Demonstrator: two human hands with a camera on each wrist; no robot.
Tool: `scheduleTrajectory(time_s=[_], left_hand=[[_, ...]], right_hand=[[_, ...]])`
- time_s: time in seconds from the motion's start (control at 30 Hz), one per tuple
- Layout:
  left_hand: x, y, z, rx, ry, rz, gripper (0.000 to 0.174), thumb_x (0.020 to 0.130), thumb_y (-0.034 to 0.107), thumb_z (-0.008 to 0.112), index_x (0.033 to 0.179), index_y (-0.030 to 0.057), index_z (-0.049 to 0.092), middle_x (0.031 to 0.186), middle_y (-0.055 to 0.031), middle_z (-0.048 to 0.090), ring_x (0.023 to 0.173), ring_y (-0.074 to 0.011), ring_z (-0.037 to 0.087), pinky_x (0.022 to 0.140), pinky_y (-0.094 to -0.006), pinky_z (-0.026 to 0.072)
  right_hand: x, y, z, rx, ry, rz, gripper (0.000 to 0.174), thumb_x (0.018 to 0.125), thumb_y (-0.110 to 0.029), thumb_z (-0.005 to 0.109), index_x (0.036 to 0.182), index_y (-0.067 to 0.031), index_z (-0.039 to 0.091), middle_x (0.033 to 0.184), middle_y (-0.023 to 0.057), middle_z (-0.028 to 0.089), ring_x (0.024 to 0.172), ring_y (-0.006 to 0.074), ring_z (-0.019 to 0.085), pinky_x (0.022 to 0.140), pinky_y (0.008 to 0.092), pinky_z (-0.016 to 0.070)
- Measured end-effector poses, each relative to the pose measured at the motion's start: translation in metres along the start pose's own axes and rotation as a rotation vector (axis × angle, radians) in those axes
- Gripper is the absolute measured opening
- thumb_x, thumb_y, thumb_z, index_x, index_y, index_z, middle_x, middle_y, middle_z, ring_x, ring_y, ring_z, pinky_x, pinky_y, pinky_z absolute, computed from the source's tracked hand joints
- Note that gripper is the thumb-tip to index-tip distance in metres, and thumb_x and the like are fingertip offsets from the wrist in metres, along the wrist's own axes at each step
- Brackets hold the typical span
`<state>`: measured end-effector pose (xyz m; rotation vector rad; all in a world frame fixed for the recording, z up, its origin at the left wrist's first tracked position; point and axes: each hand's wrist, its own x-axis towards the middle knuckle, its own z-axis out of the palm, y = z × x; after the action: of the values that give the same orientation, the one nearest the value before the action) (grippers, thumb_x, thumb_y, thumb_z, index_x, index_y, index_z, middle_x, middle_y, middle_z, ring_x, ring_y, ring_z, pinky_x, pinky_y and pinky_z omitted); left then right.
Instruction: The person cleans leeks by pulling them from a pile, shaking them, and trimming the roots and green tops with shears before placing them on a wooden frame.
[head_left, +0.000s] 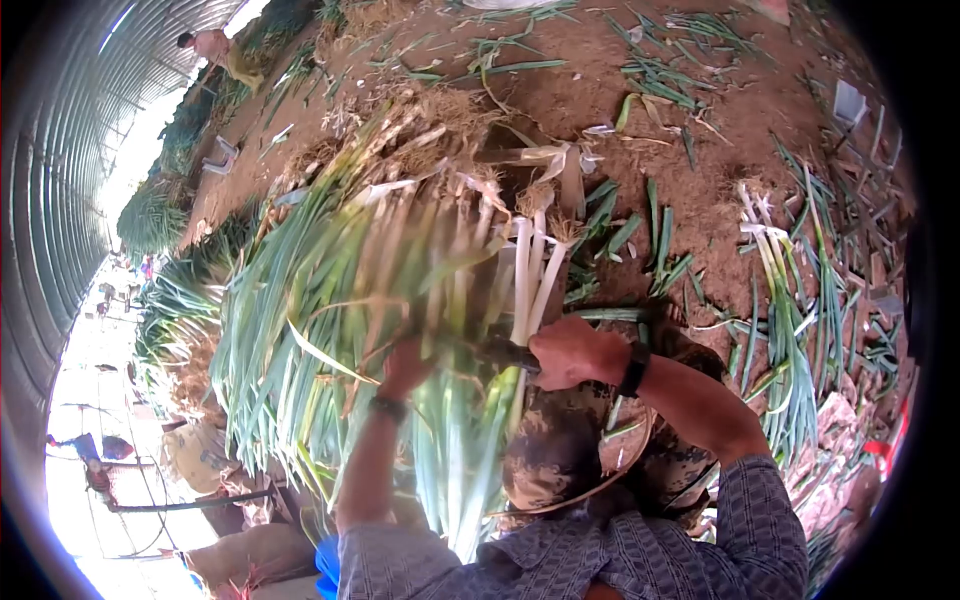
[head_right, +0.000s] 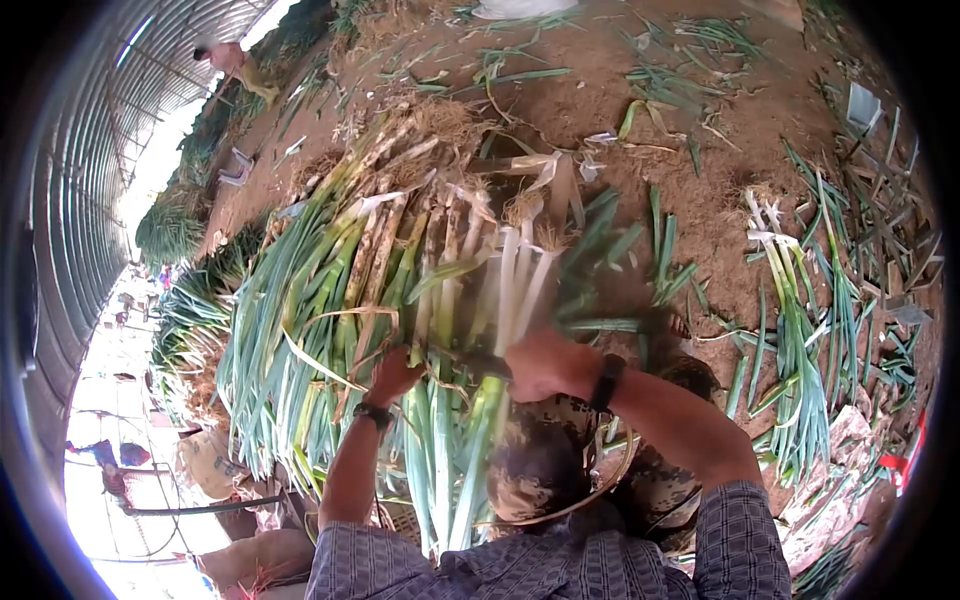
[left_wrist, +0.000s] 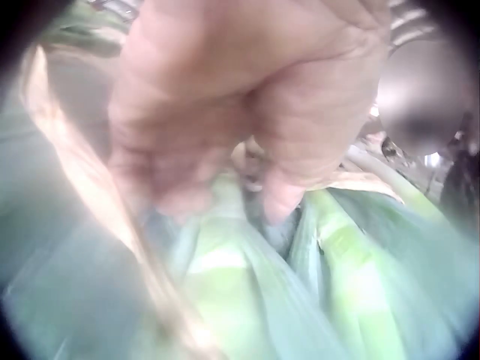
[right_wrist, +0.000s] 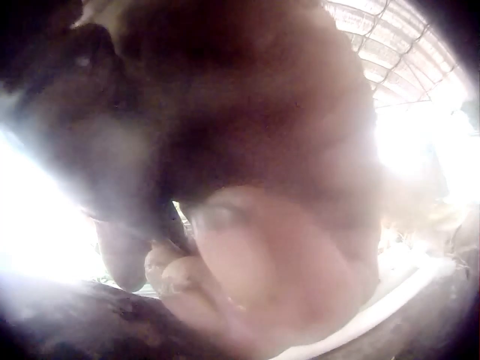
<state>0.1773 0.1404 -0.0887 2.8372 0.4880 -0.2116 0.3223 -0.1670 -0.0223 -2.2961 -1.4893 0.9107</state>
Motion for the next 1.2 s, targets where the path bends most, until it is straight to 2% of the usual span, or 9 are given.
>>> scheduleTrajectory(time_s=[0.07, 0.1, 0.2, 0.4, 0.73, 0.83, 0.93, 1.03, 1.2], left_hand=[[0.012, 0.002, -0.010, 0.021, -0.104, -0.103, 0.040, 0.077, 0.041, 0.073, 0.081, 0.0028, 0.061, 0.067, -0.0138, 0.058, 0.066, -0.0349, 0.059, 0.060, -0.0454, 0.0471], [0.015, 0.008, -0.015, -0.057, -0.070, -0.105, 0.040, 0.074, 0.038, 0.078, 0.071, 0.0027, 0.059, 0.054, -0.0075, 0.050, 0.055, -0.0217, 0.052, 0.054, -0.0397, 0.0433], [0.008, 0.039, -0.035, -0.495, 0.245, -0.031, 0.034, 0.077, 0.032, 0.077, 0.074, 0.0021, 0.060, 0.055, -0.0044, 0.049, 0.056, -0.0129, 0.046, 0.052, -0.0357, 0.0415], [0.017, 0.033, -0.035, -1.367, -0.012, -0.052, 0.037, 0.086, 0.024, 0.071, 0.115, 0.0037, 0.059, 0.091, -0.0017, 0.062, 0.081, -0.0095, 0.053, 0.071, -0.0279, 0.0428], [0.033, -0.016, 0.018, -1.478, 0.062, -0.167, 0.026, 0.094, 0.028, 0.062, 0.108, 0.0059, 0.062, 0.077, -0.0047, 0.066, 0.066, -0.0108, 0.057, 0.060, -0.0263, 0.0461], [0.034, -0.015, 0.012, -1.494, 0.053, -0.161, 0.027, 0.094, 0.028, 0.061, 0.106, 0.0046, 0.061, 0.077, -0.0073, 0.067, 0.061, -0.0140, 0.059, 0.056, -0.0279, 0.0484], [0.032, 0.002, -0.009, -1.351, 0.020, -0.120, 0.027, 0.092, 0.027, 0.061, 0.105, 0.0030, 0.060, 0.078, -0.0096, 0.066, 0.059, -0.0172, 0.061, 0.053, -0.0302, 0.0507], [0.030, -0.002, -0.016, -1.345, 0.003, -0.089, 0.026, 0.091, 0.026, 0.062, 0.103, 0.0028, 0.058, 0.077, -0.0101, 0.065, 0.058, -0.0182, 0.061, 0.052, -0.0320, 0.0517], [0.013, 0.010, -0.036, -1.466, 0.048, -0.166, 0.026, 0.091, 0.025, 0.061, 0.105, 0.0047, 0.054, 0.073, -0.0088, 0.061, 0.054, -0.0165, 0.056, 0.048, -0.0316, 0.0507]], right_hand=[[-0.006, 0.000, -0.005, 0.013, 0.032, -0.036, 0.032, 0.075, -0.032, 0.064, 0.076, -0.0005, 0.066, 0.074, 0.0205, 0.067, 0.074, 0.0378, 0.067, 0.067, 0.0474, 0.0531], [-0.012, -0.001, -0.006, 0.021, 0.041, -0.062, 0.032, 0.076, -0.033, 0.064, 0.077, -0.0006, 0.065, 0.073, 0.0204, 0.066, 0.073, 0.0379, 0.067, 0.066, 0.0476, 0.0529], [-0.021, -0.004, -0.005, 0.060, 0.085, -0.050, 0.034, 0.078, -0.035, 0.065, 0.080, -0.0014, 0.063, 0.072, 0.0201, 0.065, 0.072, 0.0383, 0.066, 0.066, 0.0474, 0.0526], [-0.017, -0.001, -0.005, 0.062, 0.216, 0.003, 0.038, 0.081, -0.040, 0.065, 0.086, -0.0022, 0.062, 0.074, 0.0205, 0.065, 0.071, 0.0390, 0.066, 0.065, 0.0472, 0.0518], [-0.012, 0.006, 0.008, 0.112, 0.324, 0.057, 0.043, 0.081, -0.044, 0.066, 0.089, -0.0019, 0.060, 0.071, 0.0203, 0.064, 0.068, 0.0409, 0.064, 0.062, 0.0473, 0.0514], [0.000, 0.017, 0.022, 0.357, 0.387, 0.084, 0.042, 0.080, -0.042, 0.067, 0.089, -0.0023, 0.060, 0.072, 0.0197, 0.064, 0.068, 0.0403, 0.065, 0.062, 0.0470, 0.0517], [-0.004, 0.010, 0.006, 0.333, 0.392, 0.151, 0.038, 0.086, -0.038, 0.064, 0.097, -0.0017, 0.062, 0.076, 0.0143, 0.066, 0.064, 0.0273, 0.065, 0.061, 0.0409, 0.0535], [-0.011, 0.010, 0.010, -0.034, 0.186, -0.095, 0.039, 0.088, -0.038, 0.062, 0.100, -0.0014, 0.061, 0.078, 0.0141, 0.066, 0.065, 0.0259, 0.065, 0.061, 0.0410, 0.0537], [-0.005, 0.010, 0.011, 0.157, 0.401, 0.066, 0.036, 0.087, -0.038, 0.065, 0.097, -0.0032, 0.063, 0.078, 0.0154, 0.066, 0.064, 0.0282, 0.065, 0.060, 0.0404, 0.0535]])
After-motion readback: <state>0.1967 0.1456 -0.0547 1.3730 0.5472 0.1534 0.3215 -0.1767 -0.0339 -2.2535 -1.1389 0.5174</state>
